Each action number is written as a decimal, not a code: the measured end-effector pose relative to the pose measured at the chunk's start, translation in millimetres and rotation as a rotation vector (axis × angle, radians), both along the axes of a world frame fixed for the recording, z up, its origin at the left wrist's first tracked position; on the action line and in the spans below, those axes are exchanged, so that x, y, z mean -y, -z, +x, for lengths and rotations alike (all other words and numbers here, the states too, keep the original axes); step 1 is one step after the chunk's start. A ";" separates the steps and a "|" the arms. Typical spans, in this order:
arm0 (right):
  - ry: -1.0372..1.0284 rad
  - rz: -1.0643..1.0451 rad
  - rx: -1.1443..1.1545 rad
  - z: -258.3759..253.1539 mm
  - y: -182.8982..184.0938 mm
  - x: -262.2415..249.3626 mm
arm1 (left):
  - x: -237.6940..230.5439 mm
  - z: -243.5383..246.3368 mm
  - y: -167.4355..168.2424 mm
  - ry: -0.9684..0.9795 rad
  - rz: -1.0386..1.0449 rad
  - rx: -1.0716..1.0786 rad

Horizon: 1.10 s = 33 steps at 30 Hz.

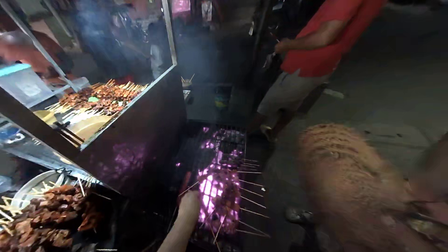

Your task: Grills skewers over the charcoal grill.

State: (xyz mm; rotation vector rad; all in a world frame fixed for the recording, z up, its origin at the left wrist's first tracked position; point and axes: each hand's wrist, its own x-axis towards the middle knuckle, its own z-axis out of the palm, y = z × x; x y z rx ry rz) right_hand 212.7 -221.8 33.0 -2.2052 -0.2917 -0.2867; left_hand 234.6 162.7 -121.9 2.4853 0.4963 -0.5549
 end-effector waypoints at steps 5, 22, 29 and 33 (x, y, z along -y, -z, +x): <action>-0.173 0.150 -0.002 3.1 23.8 12.1 | 24.9 -38.9 23.2 0.070 -0.036 -0.129; 0.014 0.172 -0.021 -10.7 11.7 5.1 | -36.0 7.2 25.9 -0.039 0.182 -0.080; -0.211 0.128 0.148 0.9 18.2 6.8 | 11.8 -30.4 0.4 0.026 0.006 -0.068; -0.070 0.167 -0.060 -10.9 -15.7 -21.0 | 55.0 -62.6 13.4 0.203 -0.038 -0.164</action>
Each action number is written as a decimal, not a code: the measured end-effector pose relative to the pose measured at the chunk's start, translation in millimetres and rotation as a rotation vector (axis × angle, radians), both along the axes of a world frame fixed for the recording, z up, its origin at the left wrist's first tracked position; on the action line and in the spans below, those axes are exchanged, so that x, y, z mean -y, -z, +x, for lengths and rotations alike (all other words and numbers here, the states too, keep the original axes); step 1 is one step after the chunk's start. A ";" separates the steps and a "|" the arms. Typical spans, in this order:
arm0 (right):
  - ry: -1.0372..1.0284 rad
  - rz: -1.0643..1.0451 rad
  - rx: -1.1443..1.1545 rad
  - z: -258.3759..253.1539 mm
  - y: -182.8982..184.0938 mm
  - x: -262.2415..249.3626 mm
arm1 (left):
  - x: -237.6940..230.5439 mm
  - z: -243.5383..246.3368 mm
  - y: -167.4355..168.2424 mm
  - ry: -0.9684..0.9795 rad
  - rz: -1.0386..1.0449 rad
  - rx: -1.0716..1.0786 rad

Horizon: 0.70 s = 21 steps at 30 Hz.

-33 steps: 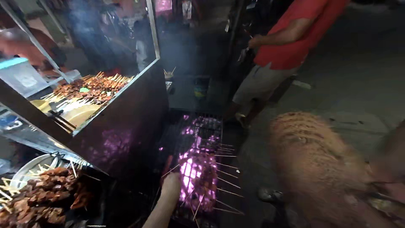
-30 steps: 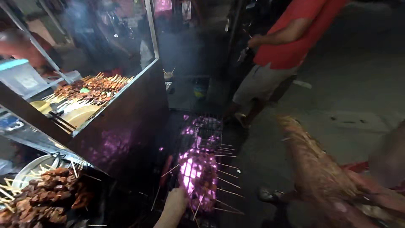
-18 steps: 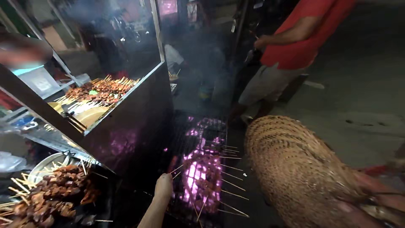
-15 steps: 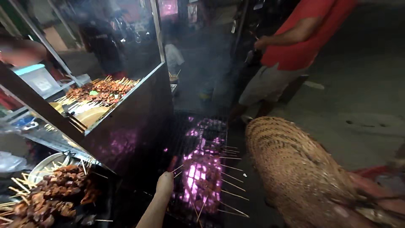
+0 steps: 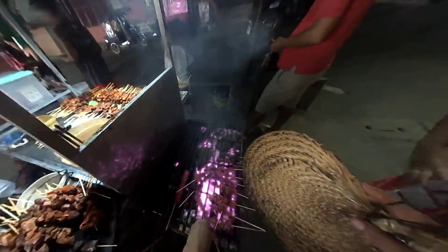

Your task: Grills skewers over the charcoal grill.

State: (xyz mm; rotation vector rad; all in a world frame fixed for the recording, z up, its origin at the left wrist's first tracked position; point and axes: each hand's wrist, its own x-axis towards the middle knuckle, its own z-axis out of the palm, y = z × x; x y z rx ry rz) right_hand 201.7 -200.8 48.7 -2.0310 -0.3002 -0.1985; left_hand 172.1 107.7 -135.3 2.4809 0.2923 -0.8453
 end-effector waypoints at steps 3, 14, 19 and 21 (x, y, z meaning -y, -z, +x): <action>-0.103 0.004 0.077 5.6 7.3 6.5 | 10.1 -0.4 -34.6 -0.030 -0.044 -0.082; -0.018 0.105 -0.022 1.9 -2.2 -0.8 | -104.7 77.3 -12.9 -0.212 0.198 0.208; 0.110 0.002 0.036 26.7 2.6 -10.4 | -110.8 100.9 2.6 -0.181 0.270 0.176; -0.015 -0.032 0.181 28.1 14.1 -9.9 | -108.4 98.1 0.8 -0.258 0.243 0.219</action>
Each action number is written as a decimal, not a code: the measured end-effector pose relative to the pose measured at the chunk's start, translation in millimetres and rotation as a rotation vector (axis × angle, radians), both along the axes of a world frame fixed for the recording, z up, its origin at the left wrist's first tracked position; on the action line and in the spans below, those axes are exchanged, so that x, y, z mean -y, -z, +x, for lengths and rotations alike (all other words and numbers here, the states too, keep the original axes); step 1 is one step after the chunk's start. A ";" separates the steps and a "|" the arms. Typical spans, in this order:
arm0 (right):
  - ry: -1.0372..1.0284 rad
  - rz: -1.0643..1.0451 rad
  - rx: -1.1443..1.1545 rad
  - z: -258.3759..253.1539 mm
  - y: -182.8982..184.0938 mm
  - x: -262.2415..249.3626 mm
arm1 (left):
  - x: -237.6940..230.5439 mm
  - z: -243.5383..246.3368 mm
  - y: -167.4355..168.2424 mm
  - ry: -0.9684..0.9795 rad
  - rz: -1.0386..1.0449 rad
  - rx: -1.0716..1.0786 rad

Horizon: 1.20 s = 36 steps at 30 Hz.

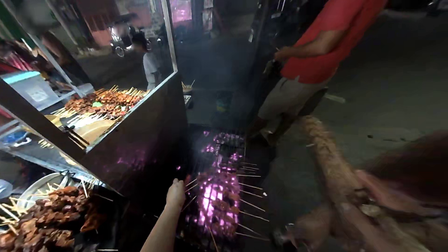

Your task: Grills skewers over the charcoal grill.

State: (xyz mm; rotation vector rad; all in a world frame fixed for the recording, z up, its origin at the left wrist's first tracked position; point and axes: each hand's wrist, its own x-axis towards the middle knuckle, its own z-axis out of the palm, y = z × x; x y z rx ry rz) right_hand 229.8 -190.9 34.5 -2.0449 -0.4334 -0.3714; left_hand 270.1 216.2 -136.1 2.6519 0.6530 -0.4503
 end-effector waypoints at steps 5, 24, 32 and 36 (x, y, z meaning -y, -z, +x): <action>-0.091 0.047 -0.040 -29.7 -9.8 -0.1 | 17.5 -41.8 6.8 0.009 -0.112 -0.086; -0.112 -0.124 -0.024 -3.0 13.3 19.9 | -7.7 -55.9 8.5 0.076 -0.115 0.044; 0.104 0.055 -0.253 -24.5 -27.6 -19.2 | 6.2 -29.7 5.6 0.060 -0.095 0.028; -0.071 0.011 -0.022 -13.5 1.0 -19.6 | 8.1 -14.3 12.6 0.058 -0.039 -0.005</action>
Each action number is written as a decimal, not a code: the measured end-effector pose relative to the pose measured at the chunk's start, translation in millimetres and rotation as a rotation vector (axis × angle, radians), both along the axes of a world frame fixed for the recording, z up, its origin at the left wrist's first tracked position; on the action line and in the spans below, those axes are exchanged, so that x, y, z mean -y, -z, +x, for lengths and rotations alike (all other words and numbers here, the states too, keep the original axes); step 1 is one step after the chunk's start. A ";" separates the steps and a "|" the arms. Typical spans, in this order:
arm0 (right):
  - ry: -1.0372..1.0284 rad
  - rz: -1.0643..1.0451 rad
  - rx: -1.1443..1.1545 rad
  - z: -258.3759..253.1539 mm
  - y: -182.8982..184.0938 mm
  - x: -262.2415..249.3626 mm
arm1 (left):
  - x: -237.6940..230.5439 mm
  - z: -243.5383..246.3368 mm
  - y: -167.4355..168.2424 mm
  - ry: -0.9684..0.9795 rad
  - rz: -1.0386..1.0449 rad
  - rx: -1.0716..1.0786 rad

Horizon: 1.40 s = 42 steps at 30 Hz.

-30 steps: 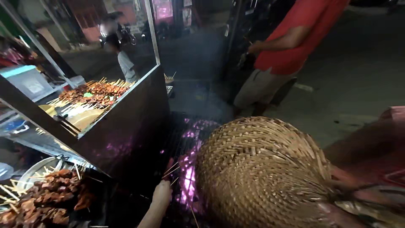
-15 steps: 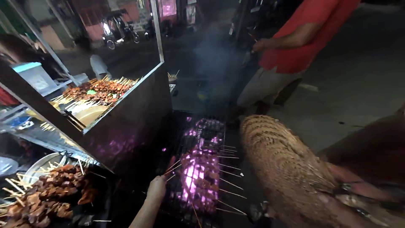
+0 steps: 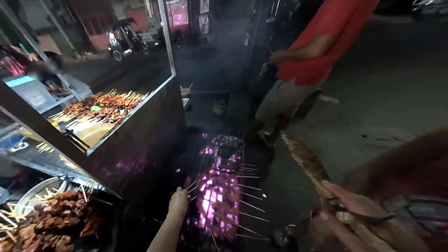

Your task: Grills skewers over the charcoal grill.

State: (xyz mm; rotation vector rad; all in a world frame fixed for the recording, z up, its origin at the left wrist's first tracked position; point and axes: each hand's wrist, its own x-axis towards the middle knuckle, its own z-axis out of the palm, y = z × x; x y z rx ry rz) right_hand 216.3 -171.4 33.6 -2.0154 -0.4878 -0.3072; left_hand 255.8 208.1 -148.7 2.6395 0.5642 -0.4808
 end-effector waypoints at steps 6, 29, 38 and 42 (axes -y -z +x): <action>0.150 0.053 -0.176 -9.6 -34.2 -17.2 | -11.6 -5.0 -2.9 0.033 0.001 0.004; 0.051 -0.170 -0.106 -1.4 -16.7 10.0 | -39.5 -75.2 12.8 -0.338 -0.178 0.061; -0.126 0.088 -0.099 -7.9 -31.1 -13.9 | -27.3 -23.7 -16.7 -0.183 -0.117 0.177; -0.162 -0.053 0.018 6.1 17.3 7.4 | -4.1 18.5 -5.8 -0.066 -0.054 0.043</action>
